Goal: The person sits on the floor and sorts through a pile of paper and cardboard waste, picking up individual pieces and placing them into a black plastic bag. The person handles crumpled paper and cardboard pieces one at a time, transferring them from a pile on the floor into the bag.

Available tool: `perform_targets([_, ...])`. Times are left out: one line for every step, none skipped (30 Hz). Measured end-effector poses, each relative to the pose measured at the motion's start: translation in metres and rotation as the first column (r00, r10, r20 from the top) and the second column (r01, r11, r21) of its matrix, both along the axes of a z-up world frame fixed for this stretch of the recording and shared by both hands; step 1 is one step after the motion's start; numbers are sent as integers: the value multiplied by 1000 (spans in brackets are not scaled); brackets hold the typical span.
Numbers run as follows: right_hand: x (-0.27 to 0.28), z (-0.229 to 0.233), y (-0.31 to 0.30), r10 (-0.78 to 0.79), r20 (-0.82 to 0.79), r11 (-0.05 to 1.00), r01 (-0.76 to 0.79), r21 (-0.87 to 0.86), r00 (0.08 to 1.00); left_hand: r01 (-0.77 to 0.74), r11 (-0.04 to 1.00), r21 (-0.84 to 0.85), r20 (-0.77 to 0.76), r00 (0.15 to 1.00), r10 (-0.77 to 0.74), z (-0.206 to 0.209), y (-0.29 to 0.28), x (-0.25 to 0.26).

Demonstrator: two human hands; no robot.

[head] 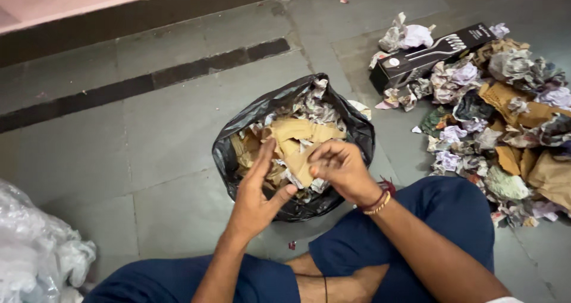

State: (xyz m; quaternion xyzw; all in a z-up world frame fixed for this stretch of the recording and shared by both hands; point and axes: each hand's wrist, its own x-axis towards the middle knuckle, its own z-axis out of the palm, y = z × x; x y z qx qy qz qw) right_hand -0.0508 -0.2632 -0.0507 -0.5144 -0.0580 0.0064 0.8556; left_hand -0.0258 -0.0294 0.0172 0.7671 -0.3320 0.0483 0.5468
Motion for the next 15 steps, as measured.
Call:
perform_targets([-2, -1, 6, 39, -12, 998, -39, -55, 999, 28, 999, -23, -24, 999, -28, -2, -1, -1])
perform_targets([-4, -2, 12, 54, -15, 996, -55, -67, 998, 58, 997, -45, -46, 997, -60, -4, -2, -2])
perform_targets([-6, -3, 18, 69, -18, 994, -70, -79, 997, 41, 998, -55, -182, 982, -50, -6, -3, -3])
perform_targets([-7, -3, 23, 82, -21, 992, -84, -92, 996, 25, 998, -64, -315, 948, -44, -8, -5, -4])
perform_targets([-7, -2, 26, 52, 0, 980, -51, -193, 999, 10, 998, -70, -443, 896, -40, -10, -5, -4])
perform_targets([-9, -1, 28, 23, 23, 957, -15, -291, 999, -21, 997, -78, -428, 904, -14, -13, -5, -3])
perform_targets([-10, 2, 30, -3, 49, 923, 22, -385, 999, -53, 995, -86, -413, 911, 13, -15, -5, -1])
perform_targets([-9, 6, 29, -43, 129, 892, 96, -442, 991, -86, 992, -94, -397, 917, 42, -18, -4, 1])
perform_targets([-8, 12, 28, -76, 210, 854, 172, -491, 975, -105, 987, -121, -370, 927, 53, -20, -2, 1])
perform_targets([-5, 18, 26, -103, 293, 808, 252, -533, 951, -121, 981, -151, -341, 938, 63, -22, -1, 2])
perform_targets([-4, 23, 26, -138, 254, 827, 252, -502, 957, -137, 974, -181, -312, 947, 75, -24, 0, 3])
perform_targets([-4, 29, 25, -171, 213, 844, 255, -471, 962, -147, 973, -180, -337, 938, 79, -26, -1, 4])
perform_targets([-3, 32, 24, -202, 171, 860, 258, -440, 964, -158, 971, -179, -362, 928, 84, -27, -2, 4])
perform_targets([-3, 34, 23, -184, 176, 858, 245, -452, 967, -167, 970, -179, -386, 918, 87, -29, -2, 5])
perform_targets([-3, 34, 21, -165, 180, 855, 231, -464, 970, -154, 979, -136, -383, 919, 92, -29, -3, 4])
